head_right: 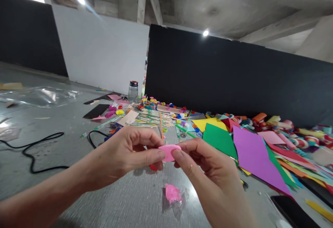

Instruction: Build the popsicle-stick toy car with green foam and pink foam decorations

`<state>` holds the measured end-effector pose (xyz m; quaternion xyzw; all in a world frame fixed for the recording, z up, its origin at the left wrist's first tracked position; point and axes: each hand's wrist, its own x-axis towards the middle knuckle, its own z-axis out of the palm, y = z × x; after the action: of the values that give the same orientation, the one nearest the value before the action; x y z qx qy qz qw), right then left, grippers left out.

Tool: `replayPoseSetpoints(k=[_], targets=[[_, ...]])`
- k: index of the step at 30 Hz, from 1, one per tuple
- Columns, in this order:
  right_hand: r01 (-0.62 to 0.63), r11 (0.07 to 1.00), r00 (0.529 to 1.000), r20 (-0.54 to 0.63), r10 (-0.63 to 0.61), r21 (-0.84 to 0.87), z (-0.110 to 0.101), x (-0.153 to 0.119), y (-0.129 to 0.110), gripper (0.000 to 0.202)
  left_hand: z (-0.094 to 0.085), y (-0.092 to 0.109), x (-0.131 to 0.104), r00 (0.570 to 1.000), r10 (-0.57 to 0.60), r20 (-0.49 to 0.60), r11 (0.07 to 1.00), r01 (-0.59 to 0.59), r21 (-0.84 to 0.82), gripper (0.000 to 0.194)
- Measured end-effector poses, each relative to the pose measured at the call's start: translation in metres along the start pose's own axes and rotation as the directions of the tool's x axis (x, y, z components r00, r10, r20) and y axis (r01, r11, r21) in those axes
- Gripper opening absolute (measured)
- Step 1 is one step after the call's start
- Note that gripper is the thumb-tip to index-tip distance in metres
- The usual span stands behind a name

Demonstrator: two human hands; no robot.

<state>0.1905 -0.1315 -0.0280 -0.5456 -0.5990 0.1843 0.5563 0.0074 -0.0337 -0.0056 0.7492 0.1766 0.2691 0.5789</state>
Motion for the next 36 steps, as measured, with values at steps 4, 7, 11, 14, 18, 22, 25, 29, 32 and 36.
replayPoseSetpoints(k=[4,7,11,14,18,22,25,29,32,36], targets=[[-0.018,0.986,0.999,0.046,0.011,0.169,0.001,0.004,0.004,0.019,-0.004,-0.001,0.001,0.999,-0.043,0.03,0.999,0.043,0.01,0.031],[-0.05,0.983,0.998,0.049,0.042,0.178,0.002,0.007,0.008,0.014,-0.008,-0.005,0.005,0.994,-0.074,0.083,0.997,0.075,-0.003,0.028],[-0.035,0.984,0.999,0.022,0.032,0.174,0.001,0.011,0.015,0.014,-0.011,-0.012,0.014,0.992,-0.101,0.077,0.989,0.109,-0.1,0.038],[0.032,0.992,0.999,0.0,-0.032,0.119,0.0,0.014,0.018,0.013,-0.008,-0.016,0.017,0.994,-0.096,0.046,0.986,0.101,-0.133,0.035],[0.074,0.997,0.997,0.024,-0.074,0.022,0.001,0.015,0.018,0.01,-0.003,-0.017,0.015,0.998,-0.066,0.007,0.987,0.066,-0.147,0.02],[0.046,0.999,0.999,-0.015,-0.046,0.012,0.004,0.012,0.013,0.009,-0.002,-0.014,0.011,0.999,-0.051,-0.009,0.995,0.05,-0.089,0.021],[0.031,1.0,0.999,-0.044,-0.031,-0.001,0.007,0.008,0.009,0.011,-0.002,-0.013,0.009,0.998,-0.057,-0.005,0.996,0.057,-0.068,0.023],[0.018,1.0,1.0,-0.021,-0.018,-0.019,0.008,0.007,0.007,0.012,-0.001,-0.016,0.01,0.999,-0.049,0.008,0.997,0.049,-0.065,0.021],[0.019,1.0,1.0,0.014,-0.019,0.021,0.007,0.011,0.008,0.012,0.0,-0.017,0.011,0.999,-0.048,0.001,0.998,0.048,-0.049,0.02],[-0.037,0.995,0.998,0.046,0.033,0.092,0.002,0.018,0.018,0.017,0.0,-0.019,0.012,0.998,0.03,-0.06,0.998,-0.027,0.052,0.023]])
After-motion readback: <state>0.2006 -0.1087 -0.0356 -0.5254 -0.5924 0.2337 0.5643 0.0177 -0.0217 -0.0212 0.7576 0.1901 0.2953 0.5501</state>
